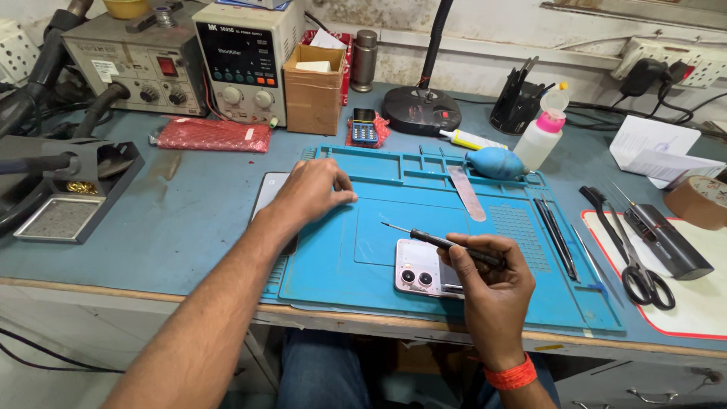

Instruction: The person unscrews the back of a smartphone with a screwdriver, then pries off the back cover by hand and lifts the battery out of the phone body, placing the empty frame aside on the repair mat.

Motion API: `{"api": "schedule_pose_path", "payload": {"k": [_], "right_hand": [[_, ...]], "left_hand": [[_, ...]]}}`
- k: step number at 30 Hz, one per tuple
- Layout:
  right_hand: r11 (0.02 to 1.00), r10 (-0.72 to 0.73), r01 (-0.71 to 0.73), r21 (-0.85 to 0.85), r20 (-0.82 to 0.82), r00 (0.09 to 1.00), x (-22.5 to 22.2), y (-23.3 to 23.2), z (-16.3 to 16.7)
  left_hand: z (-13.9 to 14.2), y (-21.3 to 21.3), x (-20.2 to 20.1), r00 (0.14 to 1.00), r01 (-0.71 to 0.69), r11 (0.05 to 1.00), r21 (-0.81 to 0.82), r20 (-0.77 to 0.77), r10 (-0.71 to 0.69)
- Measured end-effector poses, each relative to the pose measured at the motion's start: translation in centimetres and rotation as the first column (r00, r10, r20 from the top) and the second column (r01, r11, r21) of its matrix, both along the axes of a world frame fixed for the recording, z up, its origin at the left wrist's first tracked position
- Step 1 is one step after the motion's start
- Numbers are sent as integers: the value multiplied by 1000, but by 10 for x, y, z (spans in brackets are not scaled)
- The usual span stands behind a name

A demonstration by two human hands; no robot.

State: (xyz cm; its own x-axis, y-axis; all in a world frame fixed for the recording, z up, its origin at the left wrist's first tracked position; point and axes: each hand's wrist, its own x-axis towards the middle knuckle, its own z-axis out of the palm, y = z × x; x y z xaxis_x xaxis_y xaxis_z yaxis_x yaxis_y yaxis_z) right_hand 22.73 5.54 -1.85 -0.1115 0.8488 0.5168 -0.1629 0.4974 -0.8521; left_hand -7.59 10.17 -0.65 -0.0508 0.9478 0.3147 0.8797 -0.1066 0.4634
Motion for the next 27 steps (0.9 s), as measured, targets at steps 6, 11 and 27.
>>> {"api": "schedule_pose_path", "payload": {"k": [6, 11, 27], "right_hand": [[1000, 7, -7, -2, 6, 1000, 0, 0, 0], [1000, -4, 4, 1, 27, 1000, 1, 0, 1], [999, 13, -13, -32, 7, 1000, -1, 0, 0]], "left_hand": [[-7, 9, 5, 991, -38, 999, 1, -131, 37], [-13, 20, 5, 975, -39, 998, 40, -218, 46], [-24, 28, 21, 967, 41, 964, 265, -253, 28]]}}
